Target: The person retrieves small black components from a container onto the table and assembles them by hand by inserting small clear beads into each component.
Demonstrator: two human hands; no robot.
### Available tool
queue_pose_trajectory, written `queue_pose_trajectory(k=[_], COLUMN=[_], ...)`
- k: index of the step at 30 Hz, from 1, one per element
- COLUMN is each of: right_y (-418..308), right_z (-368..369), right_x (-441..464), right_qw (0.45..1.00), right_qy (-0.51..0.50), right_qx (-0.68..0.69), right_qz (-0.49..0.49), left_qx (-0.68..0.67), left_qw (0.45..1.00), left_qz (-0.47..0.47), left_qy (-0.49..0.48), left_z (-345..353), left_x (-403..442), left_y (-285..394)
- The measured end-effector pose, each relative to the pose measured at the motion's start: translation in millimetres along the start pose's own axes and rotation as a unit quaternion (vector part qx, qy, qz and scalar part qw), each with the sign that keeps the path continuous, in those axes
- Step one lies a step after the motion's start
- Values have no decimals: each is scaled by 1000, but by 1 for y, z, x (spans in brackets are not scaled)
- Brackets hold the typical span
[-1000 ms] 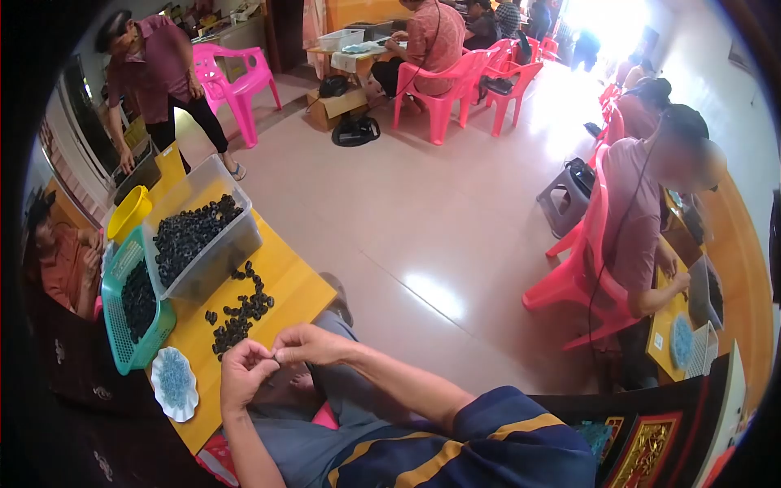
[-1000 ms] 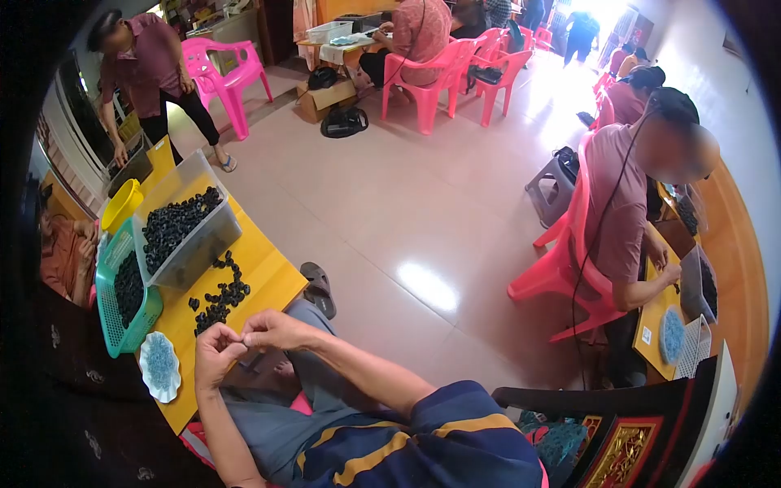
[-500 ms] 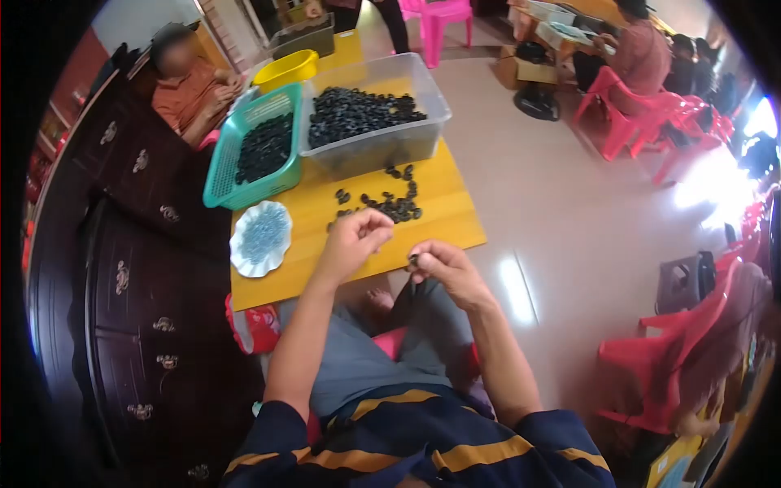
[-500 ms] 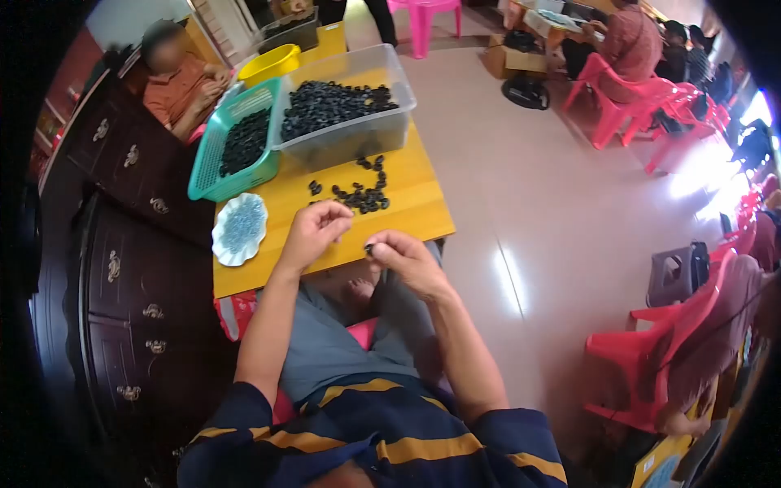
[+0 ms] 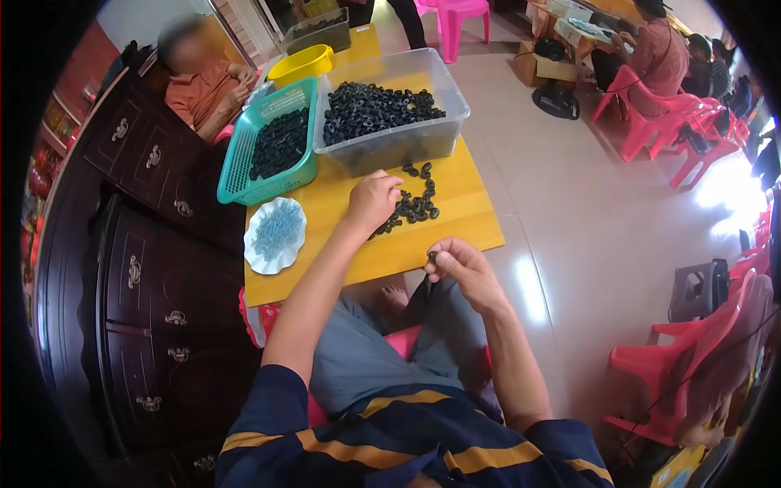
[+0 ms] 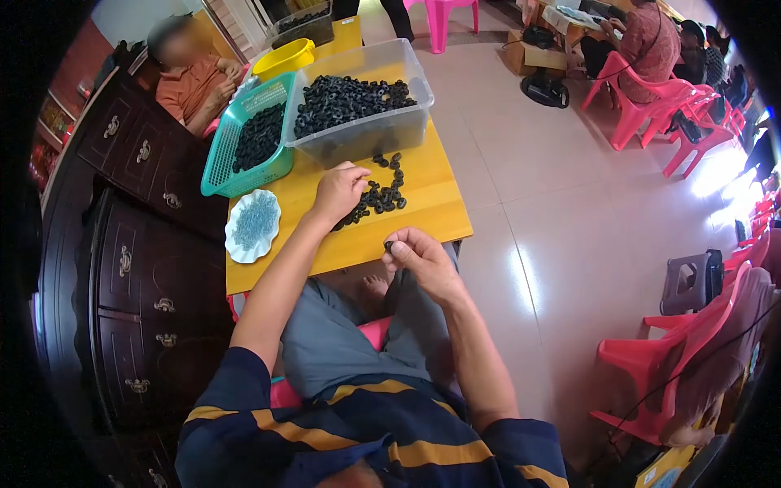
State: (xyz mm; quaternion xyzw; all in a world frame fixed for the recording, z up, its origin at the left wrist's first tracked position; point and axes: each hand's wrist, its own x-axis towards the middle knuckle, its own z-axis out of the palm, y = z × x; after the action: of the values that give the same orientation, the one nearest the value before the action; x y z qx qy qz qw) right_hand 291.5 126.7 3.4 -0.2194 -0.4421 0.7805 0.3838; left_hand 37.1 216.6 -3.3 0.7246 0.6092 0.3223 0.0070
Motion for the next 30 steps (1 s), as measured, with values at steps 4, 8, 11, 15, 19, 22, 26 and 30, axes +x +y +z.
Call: queue_pose_trajectory(k=[4, 8, 11, 15, 19, 22, 26, 30], right_y=[-2, -2, -1, -2, -1, 2, 8, 11], right_z=[-1, -2, -3, -2, 3, 9, 17, 24], right_x=[0, 0, 1, 0, 0, 0, 0, 1], right_qw=[1000, 1000, 1000, 1000, 1000, 1000, 999, 999], right_qy=[2, 5, 10, 9, 22, 19, -3, -18], right_qx=[-3, 1, -5, -5, 2, 2, -34, -30], right_qz=[5, 9, 6, 6, 11, 12, 4, 24], left_qx=[40, 39, 61, -33, -176, -253, -309, -446], left_qw=[997, 995, 994, 999, 981, 962, 945, 875], left_qz=[33, 8, 12, 8, -65, -101, -99, -187], left_qy=[-50, -95, -91, -5, 42, 32, 34, 7], left_z=[9, 8, 6, -10, -46, -71, -69, -61], left_x=[11, 15, 14, 4, -21, -51, -96, -126], left_y=[1, 1, 0, 0, 35, 61, 75, 81])
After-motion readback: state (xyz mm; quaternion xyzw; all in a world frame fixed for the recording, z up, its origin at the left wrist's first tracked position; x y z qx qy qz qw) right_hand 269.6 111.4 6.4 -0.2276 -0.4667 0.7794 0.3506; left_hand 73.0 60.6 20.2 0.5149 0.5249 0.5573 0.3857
